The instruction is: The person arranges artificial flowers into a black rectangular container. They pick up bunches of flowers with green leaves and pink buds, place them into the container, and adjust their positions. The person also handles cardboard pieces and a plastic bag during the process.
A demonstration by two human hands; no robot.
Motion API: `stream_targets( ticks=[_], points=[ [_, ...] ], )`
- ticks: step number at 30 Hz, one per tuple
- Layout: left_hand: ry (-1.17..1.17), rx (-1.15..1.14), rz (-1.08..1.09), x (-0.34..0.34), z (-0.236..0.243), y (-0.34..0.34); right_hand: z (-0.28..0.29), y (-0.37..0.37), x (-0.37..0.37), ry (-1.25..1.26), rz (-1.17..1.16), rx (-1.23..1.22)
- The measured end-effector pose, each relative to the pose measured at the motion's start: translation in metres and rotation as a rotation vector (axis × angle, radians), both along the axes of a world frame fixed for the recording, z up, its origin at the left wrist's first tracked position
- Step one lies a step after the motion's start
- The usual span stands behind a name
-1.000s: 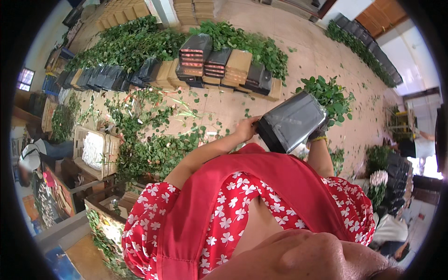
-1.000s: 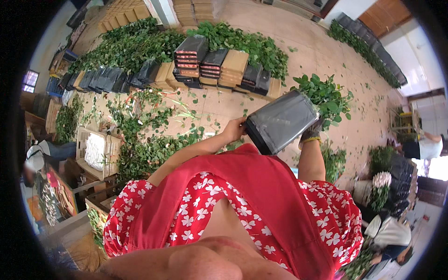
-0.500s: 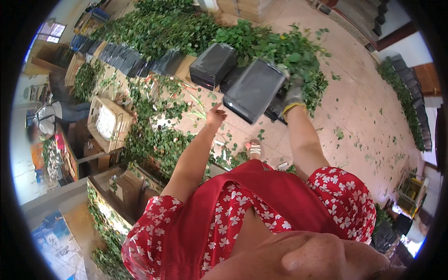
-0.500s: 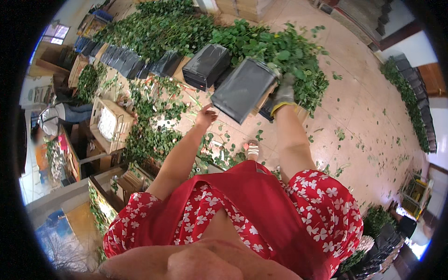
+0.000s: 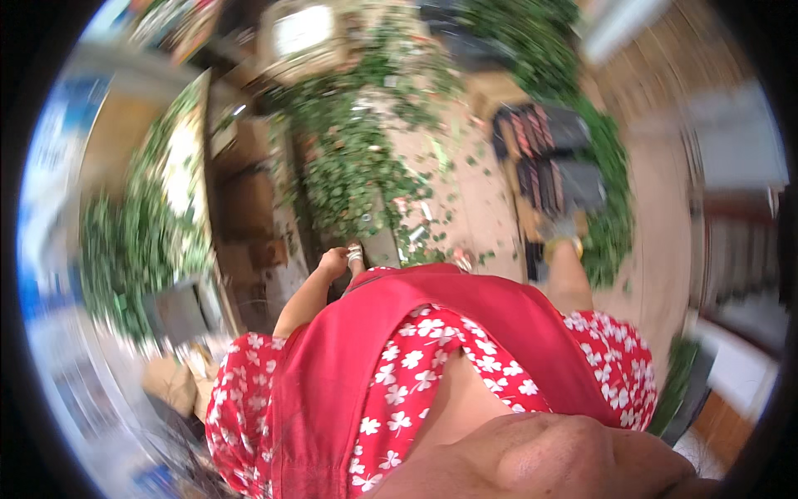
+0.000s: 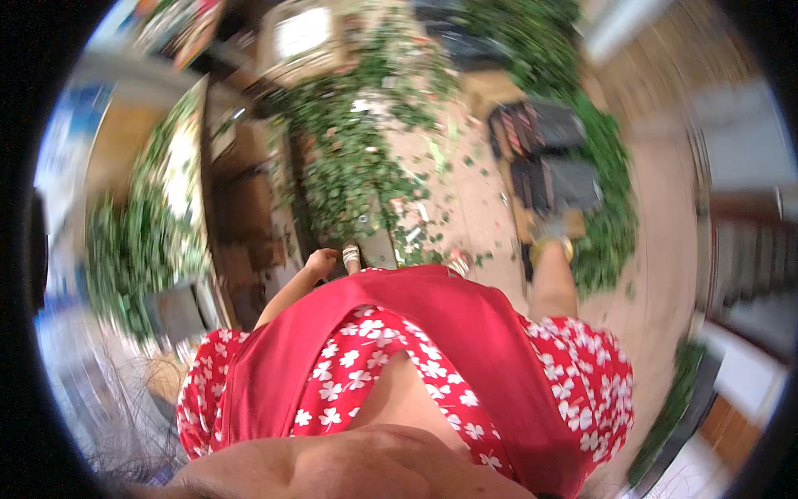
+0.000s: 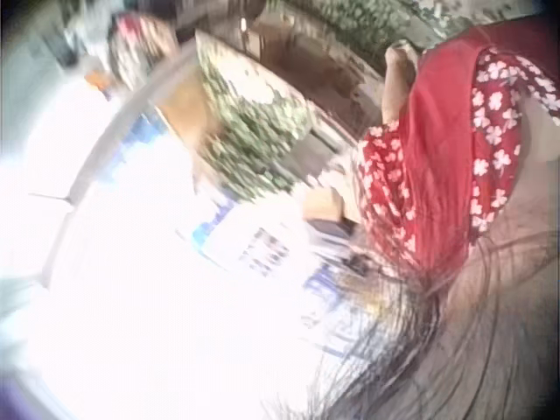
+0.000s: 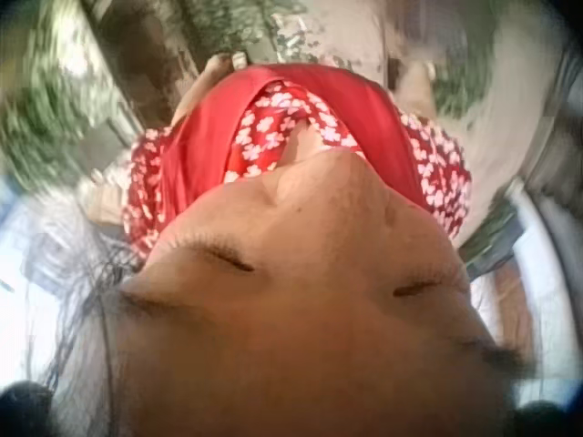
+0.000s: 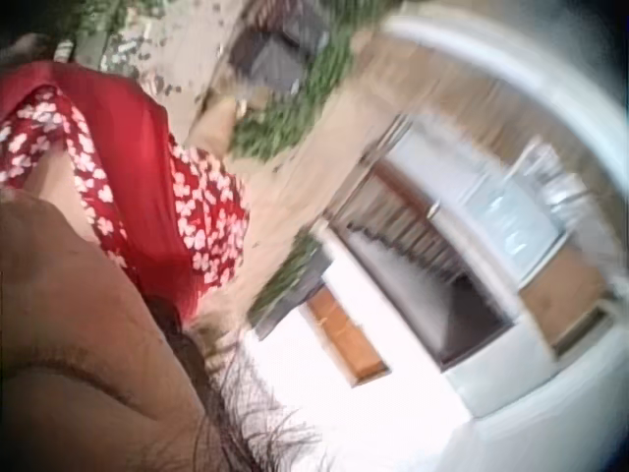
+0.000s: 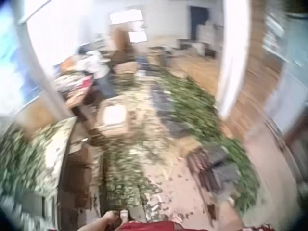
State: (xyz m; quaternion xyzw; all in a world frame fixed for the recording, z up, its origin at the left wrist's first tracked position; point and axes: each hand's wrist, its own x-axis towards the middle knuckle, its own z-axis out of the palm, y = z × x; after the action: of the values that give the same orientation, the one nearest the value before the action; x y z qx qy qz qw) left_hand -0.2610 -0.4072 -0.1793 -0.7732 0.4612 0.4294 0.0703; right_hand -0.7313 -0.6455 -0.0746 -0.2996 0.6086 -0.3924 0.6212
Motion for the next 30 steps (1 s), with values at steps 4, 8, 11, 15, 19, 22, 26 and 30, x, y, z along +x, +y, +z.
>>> stream_targets(
  ticks=[4, 8, 11, 15, 19, 22, 26, 30],
  points=[
    [0.112, -0.175, 0.137, 0.071, 0.021, 0.078, 0.017, 0.003, 0.072, 0.226, 0.325, -0.140],
    [0.025, -0.617, -0.004, 0.135, 0.072, 0.131, 0.024, -0.019, 0.208, 0.433, 0.611, -0.209],
    [-0.072, -1.085, 0.189, 0.173, 0.131, 0.175, 0.034, -0.034, 0.341, 0.597, 0.880, -0.269],
    [-0.552, -1.496, 0.721, 0.244, 0.195, 0.264, 0.042, -0.022, 0.520, 0.709, 1.199, -0.392],
    [-1.066, -0.935, 1.249, 0.330, 0.183, 0.373, 0.062, -0.016, 0.690, 0.770, 1.496, -0.654],
    [-1.044, -0.289, 1.412, 0.331, 0.164, 0.444, 0.095, 0.036, 0.816, 0.520, 1.672, -0.783],
    [-1.056, -0.052, 1.259, 0.319, 0.132, 0.469, 0.158, 0.180, 0.862, 0.029, 1.790, -0.906],
    [-0.971, -0.282, 1.321, 0.296, 0.164, 0.475, 0.222, 0.283, 0.886, -0.138, 2.159, -1.360]
  ],
)
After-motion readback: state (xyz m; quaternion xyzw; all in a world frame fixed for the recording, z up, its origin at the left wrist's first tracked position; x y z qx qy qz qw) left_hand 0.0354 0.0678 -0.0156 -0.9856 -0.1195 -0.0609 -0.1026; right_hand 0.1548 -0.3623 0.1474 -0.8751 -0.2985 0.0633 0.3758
